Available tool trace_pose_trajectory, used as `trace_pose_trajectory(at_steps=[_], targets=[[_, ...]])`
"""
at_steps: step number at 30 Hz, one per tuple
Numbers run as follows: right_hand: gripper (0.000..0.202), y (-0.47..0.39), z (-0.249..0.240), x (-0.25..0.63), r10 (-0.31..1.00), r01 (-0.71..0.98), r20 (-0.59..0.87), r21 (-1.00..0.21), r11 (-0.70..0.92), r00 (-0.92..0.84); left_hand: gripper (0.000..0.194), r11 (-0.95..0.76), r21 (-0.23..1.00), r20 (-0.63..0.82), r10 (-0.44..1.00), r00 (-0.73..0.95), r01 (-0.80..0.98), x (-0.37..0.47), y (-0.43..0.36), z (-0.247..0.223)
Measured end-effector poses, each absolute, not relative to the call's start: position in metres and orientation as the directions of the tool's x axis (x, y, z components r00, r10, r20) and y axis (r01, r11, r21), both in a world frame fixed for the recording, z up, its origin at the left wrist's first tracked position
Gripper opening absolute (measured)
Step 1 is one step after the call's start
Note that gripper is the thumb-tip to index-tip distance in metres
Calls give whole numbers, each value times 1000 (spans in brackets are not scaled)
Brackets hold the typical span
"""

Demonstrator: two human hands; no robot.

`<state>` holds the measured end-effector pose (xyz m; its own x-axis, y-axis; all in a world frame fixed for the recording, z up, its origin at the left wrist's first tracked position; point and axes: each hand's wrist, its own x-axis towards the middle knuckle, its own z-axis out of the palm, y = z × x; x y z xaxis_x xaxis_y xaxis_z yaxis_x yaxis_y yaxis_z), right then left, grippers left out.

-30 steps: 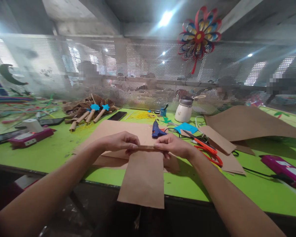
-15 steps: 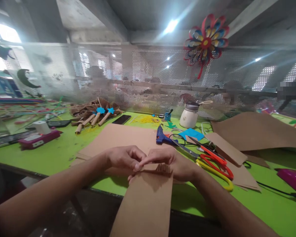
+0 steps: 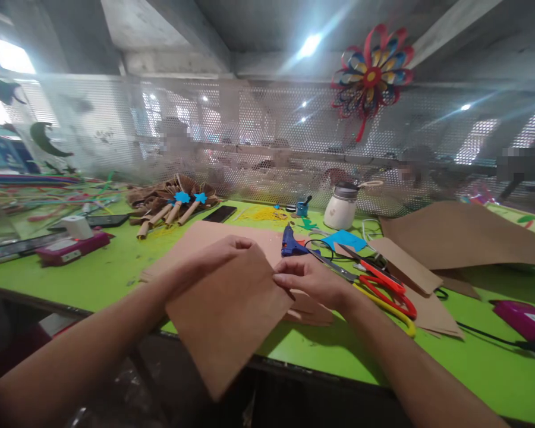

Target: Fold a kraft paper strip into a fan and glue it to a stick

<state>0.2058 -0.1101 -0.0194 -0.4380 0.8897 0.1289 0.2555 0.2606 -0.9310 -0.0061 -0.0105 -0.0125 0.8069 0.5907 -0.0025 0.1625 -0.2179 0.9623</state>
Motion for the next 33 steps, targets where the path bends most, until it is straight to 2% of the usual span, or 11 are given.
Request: trace_pose_trajectory(at_steps=[2, 5, 8, 11, 15, 20, 33], targets=[[23, -107, -19, 208, 872, 420, 78, -853, 309, -483, 29, -273, 949, 37, 588, 808, 155, -6, -7, -11], [23, -101, -22, 208, 865, 652, 108, -614, 446, -490, 39, -426, 885, 59, 498, 865, 185, -1, -9, -12], [26, -95, -29, 203, 874, 765, 163, -430, 480, -457, 38, -596, 763, 28, 417, 908, 250, 7, -13, -17], [26, -94, -36, 198, 885, 788, 222, -404, 465, -409, 30, -703, 636, 36, 441, 897, 320, 9, -14, -23], [23, -93, -43, 194, 892, 785, 300, -434, 442, -337, 27, -707, 600, 20, 480, 877, 373, 7, -15, -26], [21, -94, -45, 196, 877, 827, 354, -344, 445, -325, 24, -738, 518, 35, 524, 851, 433, 4, -21, -23], [19, -93, -58, 189, 818, 863, 431, -152, 482, -381, 19, -866, 302, 154, 458, 875, 399, 5, -23, -29]])
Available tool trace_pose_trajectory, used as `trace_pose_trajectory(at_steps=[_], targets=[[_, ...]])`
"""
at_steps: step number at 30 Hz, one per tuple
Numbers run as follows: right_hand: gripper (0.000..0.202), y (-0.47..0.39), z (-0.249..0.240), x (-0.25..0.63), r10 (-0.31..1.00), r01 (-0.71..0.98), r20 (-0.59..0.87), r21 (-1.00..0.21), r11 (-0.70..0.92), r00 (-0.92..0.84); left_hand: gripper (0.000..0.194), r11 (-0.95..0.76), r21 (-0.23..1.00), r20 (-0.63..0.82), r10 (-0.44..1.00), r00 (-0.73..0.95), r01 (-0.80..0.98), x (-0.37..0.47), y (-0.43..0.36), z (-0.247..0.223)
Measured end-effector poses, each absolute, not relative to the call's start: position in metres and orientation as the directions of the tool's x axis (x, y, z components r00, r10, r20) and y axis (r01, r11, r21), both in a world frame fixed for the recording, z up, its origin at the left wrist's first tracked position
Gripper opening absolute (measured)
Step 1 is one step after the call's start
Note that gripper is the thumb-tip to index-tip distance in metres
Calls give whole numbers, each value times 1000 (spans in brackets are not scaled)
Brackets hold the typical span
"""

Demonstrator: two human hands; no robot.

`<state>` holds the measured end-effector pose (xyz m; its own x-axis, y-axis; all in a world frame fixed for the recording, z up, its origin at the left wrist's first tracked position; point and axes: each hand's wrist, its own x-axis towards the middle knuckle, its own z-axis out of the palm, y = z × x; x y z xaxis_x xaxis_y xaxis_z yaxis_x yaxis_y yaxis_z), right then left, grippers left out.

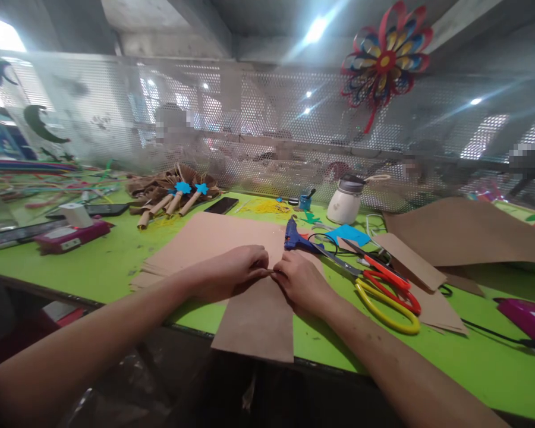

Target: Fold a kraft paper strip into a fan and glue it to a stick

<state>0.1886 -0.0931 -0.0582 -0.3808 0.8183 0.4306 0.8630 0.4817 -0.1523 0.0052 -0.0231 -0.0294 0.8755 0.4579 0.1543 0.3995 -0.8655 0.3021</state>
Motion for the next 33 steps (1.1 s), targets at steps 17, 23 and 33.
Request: trace_pose_trajectory(at_steps=[17, 23, 33], targets=[[20, -93, -54, 192, 809, 866, 367, -17, 500, -460, 12, -911, 182, 135, 396, 908, 370, 2, -23, -26], [13, -103, -43, 193, 822, 848, 348, -121, 516, -451, 31, -913, 225, 70, 364, 929, 340, -4, -20, -22], [10, -104, -40, 201, 836, 827, 290, -194, 528, -465, 31, -933, 218, 56, 303, 951, 285, -9, -12, -22]])
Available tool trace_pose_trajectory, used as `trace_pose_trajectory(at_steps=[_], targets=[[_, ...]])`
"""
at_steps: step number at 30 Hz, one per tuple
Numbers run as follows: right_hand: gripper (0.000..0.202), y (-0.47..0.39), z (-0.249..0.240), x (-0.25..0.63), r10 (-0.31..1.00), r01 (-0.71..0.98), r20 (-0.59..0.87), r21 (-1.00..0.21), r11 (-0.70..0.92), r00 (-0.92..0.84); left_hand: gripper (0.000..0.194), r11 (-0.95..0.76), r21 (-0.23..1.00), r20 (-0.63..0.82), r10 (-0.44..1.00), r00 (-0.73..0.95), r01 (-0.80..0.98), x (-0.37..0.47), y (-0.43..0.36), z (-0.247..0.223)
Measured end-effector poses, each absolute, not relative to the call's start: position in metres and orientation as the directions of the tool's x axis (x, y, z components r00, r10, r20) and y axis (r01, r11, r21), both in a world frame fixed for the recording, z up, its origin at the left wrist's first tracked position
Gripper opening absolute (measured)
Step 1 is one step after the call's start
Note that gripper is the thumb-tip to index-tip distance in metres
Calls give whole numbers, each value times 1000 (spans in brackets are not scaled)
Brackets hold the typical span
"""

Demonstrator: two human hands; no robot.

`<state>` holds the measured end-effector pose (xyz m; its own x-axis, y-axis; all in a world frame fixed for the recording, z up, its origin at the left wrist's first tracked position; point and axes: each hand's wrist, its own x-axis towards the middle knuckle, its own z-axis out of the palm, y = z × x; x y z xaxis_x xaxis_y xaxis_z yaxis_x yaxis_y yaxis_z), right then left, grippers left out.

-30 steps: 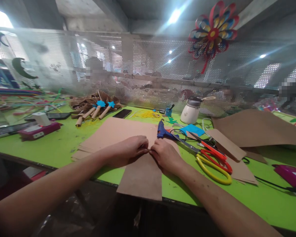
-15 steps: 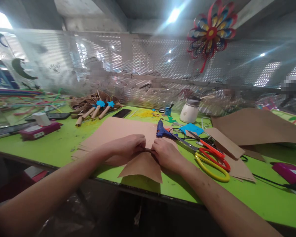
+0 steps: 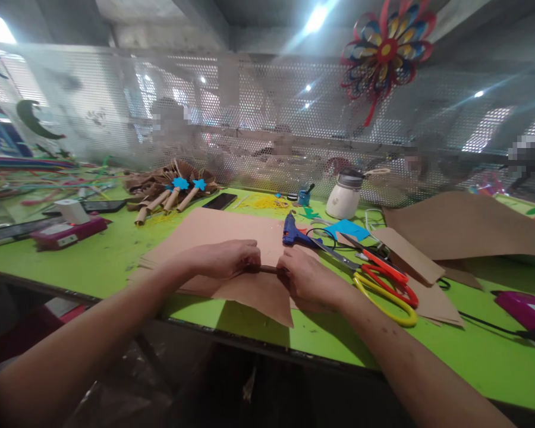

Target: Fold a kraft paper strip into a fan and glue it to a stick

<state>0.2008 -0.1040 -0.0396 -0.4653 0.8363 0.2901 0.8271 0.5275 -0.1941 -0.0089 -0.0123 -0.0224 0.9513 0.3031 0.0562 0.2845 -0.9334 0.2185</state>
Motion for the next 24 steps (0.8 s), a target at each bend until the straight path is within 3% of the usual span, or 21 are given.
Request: trace_pose_trajectory(at_steps=[9, 24], targets=[[10, -112, -35, 194, 825, 833, 298, -138, 535, -481, 35, -926, 215, 29, 324, 946, 311, -12, -13, -23], [11, -107, -42, 191, 838, 853, 331, -149, 501, -434, 34, -899, 206, 22, 398, 917, 386, -9, -21, -12]])
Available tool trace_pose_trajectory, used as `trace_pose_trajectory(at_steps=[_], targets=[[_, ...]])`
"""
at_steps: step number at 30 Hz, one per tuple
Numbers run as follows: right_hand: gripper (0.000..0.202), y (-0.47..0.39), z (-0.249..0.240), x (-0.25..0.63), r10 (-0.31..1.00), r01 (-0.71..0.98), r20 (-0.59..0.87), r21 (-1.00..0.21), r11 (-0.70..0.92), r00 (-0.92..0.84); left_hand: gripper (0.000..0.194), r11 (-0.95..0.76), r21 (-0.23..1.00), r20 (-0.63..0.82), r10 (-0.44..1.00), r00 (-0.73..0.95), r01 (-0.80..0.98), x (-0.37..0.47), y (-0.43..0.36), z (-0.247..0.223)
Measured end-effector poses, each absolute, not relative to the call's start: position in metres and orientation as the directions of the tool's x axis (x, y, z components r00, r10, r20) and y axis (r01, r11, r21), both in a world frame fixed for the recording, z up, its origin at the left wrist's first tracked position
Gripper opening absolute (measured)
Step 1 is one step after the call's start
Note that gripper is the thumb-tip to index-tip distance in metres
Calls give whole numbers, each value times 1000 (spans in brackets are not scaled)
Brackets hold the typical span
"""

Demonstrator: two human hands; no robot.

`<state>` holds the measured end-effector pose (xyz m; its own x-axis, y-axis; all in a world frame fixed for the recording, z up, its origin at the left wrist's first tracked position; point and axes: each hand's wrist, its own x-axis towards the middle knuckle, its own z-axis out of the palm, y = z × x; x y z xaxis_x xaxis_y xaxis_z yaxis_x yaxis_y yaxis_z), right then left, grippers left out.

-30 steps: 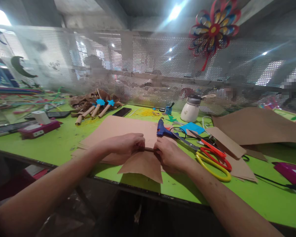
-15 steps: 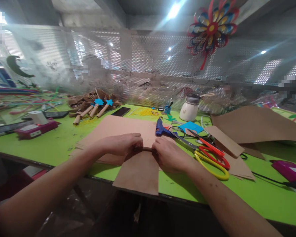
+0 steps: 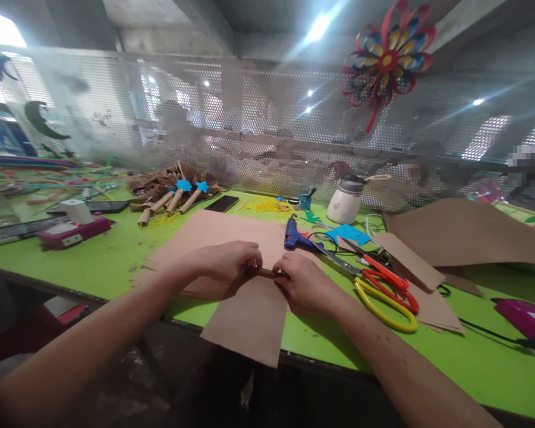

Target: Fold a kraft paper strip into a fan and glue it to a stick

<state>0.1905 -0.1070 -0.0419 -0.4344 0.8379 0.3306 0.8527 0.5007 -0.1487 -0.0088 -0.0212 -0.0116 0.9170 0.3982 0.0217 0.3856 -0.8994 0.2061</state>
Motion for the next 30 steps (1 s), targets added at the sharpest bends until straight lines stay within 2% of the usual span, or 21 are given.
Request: trace_pose_trajectory(at_steps=[4, 7, 9, 12, 20, 23, 26, 30], targets=[[14, -107, -44, 186, 784, 841, 342, 40, 539, -519, 27, -900, 234, 45, 387, 921, 367, -8, -20, -10], [14, -111, -39, 182, 737, 812, 350, 154, 564, -578, 19, -854, 389, 48, 393, 918, 345, -6, -17, -11], [13, -115, -35, 179, 704, 791, 372, 178, 585, -605, 29, -805, 496, 55, 405, 913, 327, -5, -14, -11], [17, -119, -31, 177, 666, 789, 443, 192, 584, -600, 44, -767, 568, 42, 390, 920, 299, -5, -11, -10], [23, -117, -34, 182, 571, 803, 595, 241, 545, -565, 35, -576, 796, 31, 346, 938, 186, -5, -14, -6], [24, -117, -34, 182, 553, 800, 615, 233, 553, -562, 33, -505, 849, 46, 365, 930, 156, -4, -13, -10], [22, -117, -34, 179, 561, 808, 639, 169, 565, -526, 35, -495, 856, 44, 360, 932, 151, -5, -11, -14], [17, -116, -32, 178, 568, 771, 712, -59, 634, -413, 36, -540, 827, 42, 338, 940, 157, -7, -11, -13]])
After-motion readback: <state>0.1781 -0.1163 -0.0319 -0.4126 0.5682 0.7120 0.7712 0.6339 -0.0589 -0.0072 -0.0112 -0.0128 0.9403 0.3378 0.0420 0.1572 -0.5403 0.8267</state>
